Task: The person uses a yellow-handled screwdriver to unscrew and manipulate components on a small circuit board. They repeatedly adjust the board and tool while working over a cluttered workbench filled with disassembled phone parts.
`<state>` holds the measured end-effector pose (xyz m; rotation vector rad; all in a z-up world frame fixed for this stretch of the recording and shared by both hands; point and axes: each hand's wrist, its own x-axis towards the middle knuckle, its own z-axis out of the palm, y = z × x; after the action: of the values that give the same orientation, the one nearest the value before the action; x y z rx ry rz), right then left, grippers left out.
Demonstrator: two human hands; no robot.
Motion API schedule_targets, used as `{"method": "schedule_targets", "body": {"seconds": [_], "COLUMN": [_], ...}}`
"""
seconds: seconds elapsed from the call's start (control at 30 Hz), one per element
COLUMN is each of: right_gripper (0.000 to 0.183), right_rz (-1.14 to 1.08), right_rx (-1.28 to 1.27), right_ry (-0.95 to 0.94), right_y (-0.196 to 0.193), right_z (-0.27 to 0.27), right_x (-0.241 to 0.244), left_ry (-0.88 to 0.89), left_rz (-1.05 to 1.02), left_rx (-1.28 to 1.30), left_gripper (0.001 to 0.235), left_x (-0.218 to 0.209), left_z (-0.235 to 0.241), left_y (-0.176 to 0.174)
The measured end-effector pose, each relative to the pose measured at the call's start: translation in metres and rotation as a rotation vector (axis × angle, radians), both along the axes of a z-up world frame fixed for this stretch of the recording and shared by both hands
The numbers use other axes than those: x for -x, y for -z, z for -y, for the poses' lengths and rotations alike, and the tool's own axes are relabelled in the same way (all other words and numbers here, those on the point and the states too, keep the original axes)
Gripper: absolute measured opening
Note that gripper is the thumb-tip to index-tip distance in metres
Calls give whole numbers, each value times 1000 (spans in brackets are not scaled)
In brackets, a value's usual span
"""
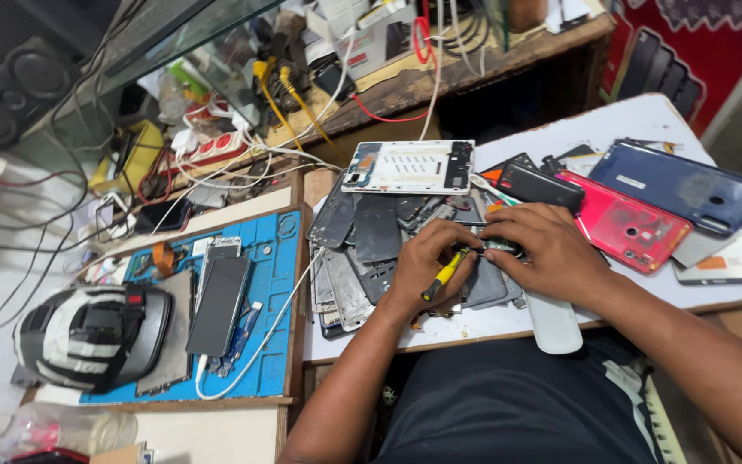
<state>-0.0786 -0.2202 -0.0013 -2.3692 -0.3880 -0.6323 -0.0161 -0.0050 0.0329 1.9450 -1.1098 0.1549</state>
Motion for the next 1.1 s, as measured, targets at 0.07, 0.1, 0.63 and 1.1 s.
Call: {"method": "schedule_targets", "body": {"seconds": [0.07,0.1,0.63,1.1], "right_gripper": [34,34,33,34], "right_rz": [12,18,38,9], "right_rx": [0,5,22,59], "right_ry": [-4,-9,-5,-12], "right_y": [1,0,-4,-6], "right_z": [0,1,-2,-5], "right_x": [0,-1,0,0], "left_ry": [4,3,-15,-4], "left_rz": [-4,-4,-7,25], "left_rx": [5,13,1,30], "left_gripper": [18,18,18,21], "left_x": [0,0,1,-4], "left_z": [1,2,-1,-9], "left_y": [0,0,-2,7]}}
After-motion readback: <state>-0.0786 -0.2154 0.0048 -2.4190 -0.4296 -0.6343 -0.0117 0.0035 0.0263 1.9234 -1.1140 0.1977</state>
